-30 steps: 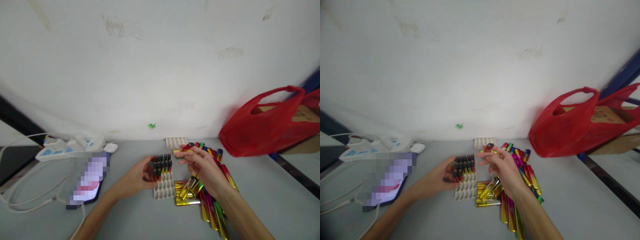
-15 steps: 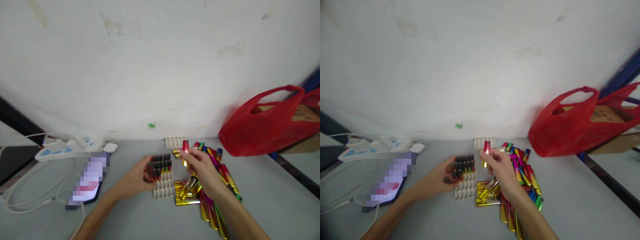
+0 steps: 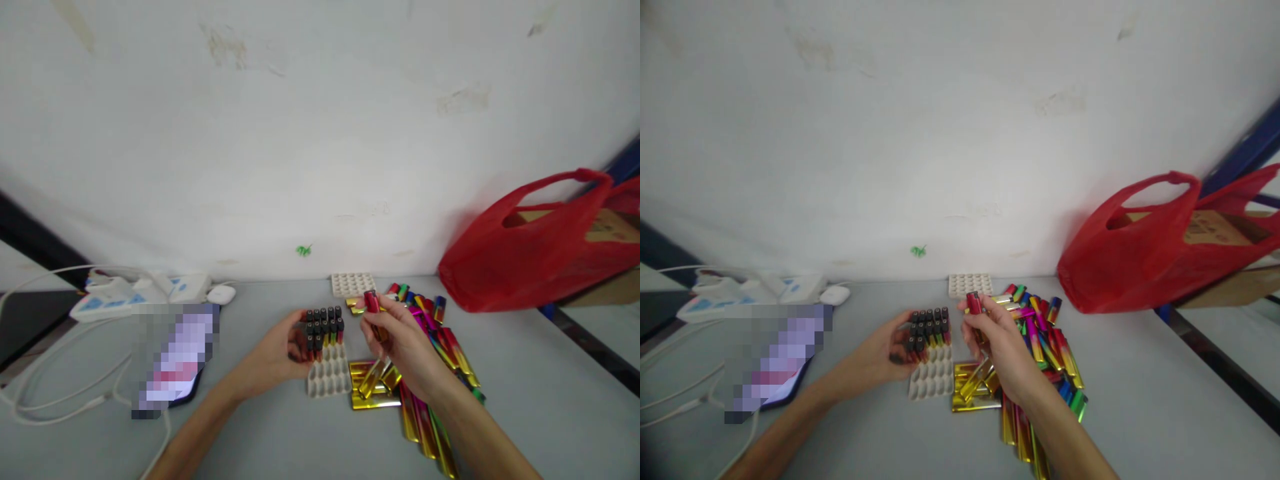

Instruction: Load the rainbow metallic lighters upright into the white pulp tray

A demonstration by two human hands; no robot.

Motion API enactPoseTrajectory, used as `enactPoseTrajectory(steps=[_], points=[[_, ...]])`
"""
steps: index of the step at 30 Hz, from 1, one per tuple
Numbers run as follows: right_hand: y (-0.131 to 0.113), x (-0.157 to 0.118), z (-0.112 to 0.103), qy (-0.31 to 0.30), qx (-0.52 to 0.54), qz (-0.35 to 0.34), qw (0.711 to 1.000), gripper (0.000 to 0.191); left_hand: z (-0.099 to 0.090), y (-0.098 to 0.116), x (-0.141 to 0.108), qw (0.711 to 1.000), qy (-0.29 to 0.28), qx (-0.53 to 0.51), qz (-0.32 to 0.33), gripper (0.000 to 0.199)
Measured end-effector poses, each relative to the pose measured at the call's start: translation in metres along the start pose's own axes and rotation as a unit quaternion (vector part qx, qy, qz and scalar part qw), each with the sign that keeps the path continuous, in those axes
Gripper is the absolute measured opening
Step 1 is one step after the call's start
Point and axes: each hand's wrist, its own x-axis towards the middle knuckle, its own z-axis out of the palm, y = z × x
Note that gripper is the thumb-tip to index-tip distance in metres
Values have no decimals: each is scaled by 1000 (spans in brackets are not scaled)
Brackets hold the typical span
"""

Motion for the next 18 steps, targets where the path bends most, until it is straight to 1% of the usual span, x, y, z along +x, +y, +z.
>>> enactPoseTrajectory(steps=[4,8,11,18], points=[[-1,0,2,-6,15,20,1000,24,0,6,-1,1000,-10,-5,-1,84],[-3,1,3,-31,17,30,999,33,0,11,-2,1000,-21,-6,0,88],[-4,0,3,-42,10,35,998,39,-1,13,-2,999,-31,-26,2,86],[-3,0,3,-43,8,48,998,43,0,12,-3,1000,-10,-13,5,88]])
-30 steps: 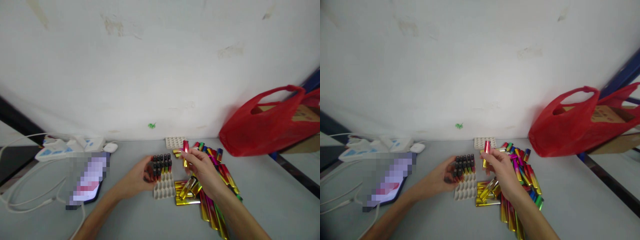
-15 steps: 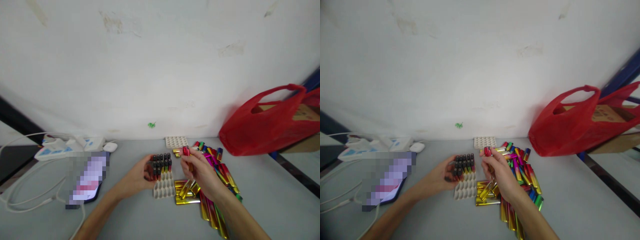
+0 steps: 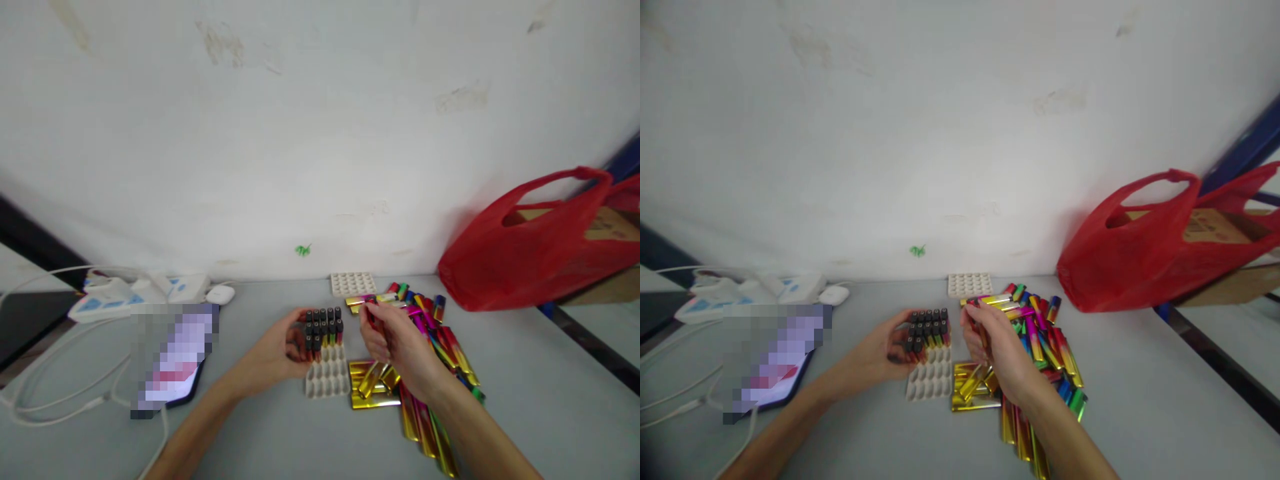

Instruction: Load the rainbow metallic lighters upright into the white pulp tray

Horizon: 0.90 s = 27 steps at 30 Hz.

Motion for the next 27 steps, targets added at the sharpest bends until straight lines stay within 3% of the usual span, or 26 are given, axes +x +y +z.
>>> enactPoseTrajectory(steps=[14,27], points=[[5,0,-1,-44,31,83,995,60,-2,-5,1,1000,12,15,-3,93],[14,3,-1,-95,59,104,988,55,-2,-9,4,1000,12,9,4,93]])
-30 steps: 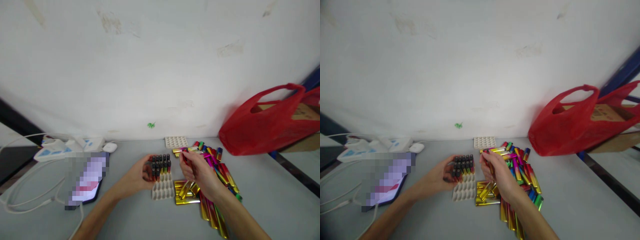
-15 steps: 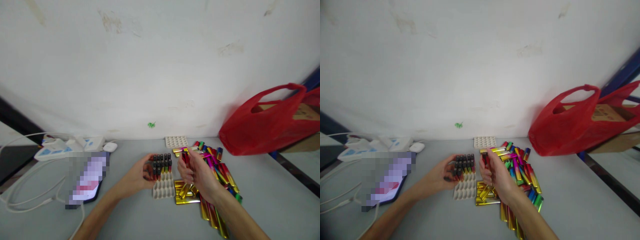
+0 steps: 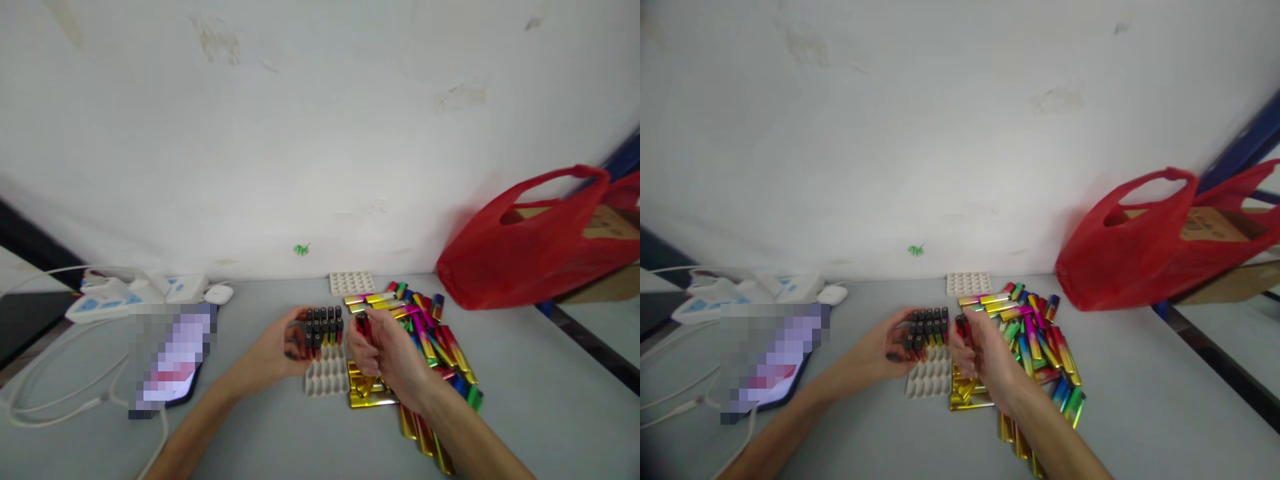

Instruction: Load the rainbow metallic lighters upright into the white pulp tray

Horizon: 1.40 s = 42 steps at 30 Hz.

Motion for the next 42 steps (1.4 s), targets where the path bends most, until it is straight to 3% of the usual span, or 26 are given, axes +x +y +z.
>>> enactPoseTrajectory(steps=[22,32,42], points=[[4,-2,11,12,5,60,998,46,-2,-5,2,1000,2,-6,-11,95],[6,-3,13,41,-18,17,999,52,-2,-4,2,1000,1,-3,-19,95],[5,-1,10,28,-19,26,999,57,-4,-9,2,1000,2,2,-8,94]])
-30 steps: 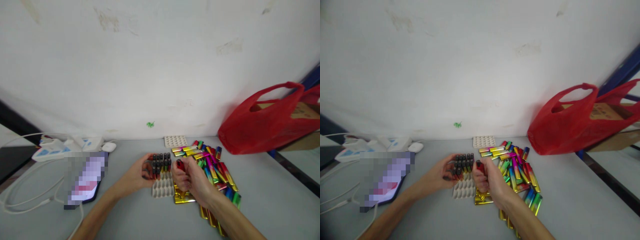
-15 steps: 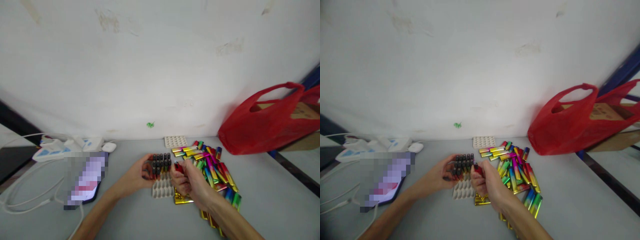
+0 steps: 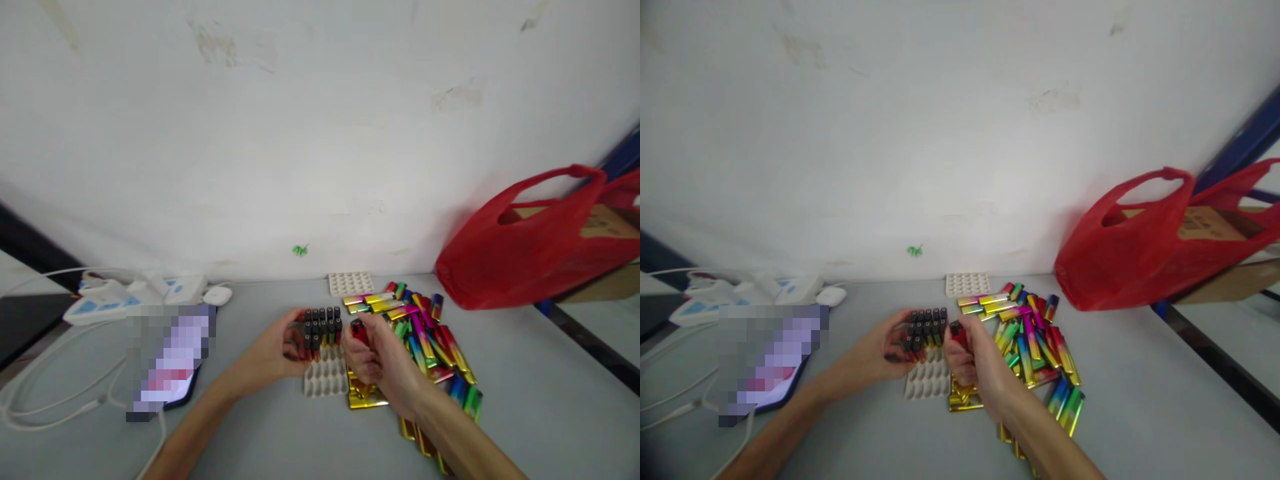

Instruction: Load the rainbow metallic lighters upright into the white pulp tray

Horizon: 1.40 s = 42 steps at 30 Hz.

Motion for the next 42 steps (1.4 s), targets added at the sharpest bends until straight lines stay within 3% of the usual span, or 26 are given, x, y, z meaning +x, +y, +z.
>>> enactPoseTrajectory(steps=[18,25,28,31,35,39,42], points=[[6,-1,3,28,1,19,999,47,1,3,0,1000,1,8,-10,94],[2,0,1,15,-11,-12,1000,51,0,2,0,1000,-2,4,-18,95],[2,1,-3,0,-57,-82,995,54,1,4,-1,1000,-3,7,-19,95],[-1,-1,-4,18,-115,-146,982,56,1,5,-2,1000,-7,11,-7,90],[-8,-9,1,55,-149,-206,965,41,1,5,-2,1000,-9,14,-2,83],[-13,-16,5,81,-284,-296,908,31,2,6,-2,1000,-12,8,-2,88],[-14,-18,5,68,-364,-339,865,20,2,6,-3,1000,-19,5,5,85]])
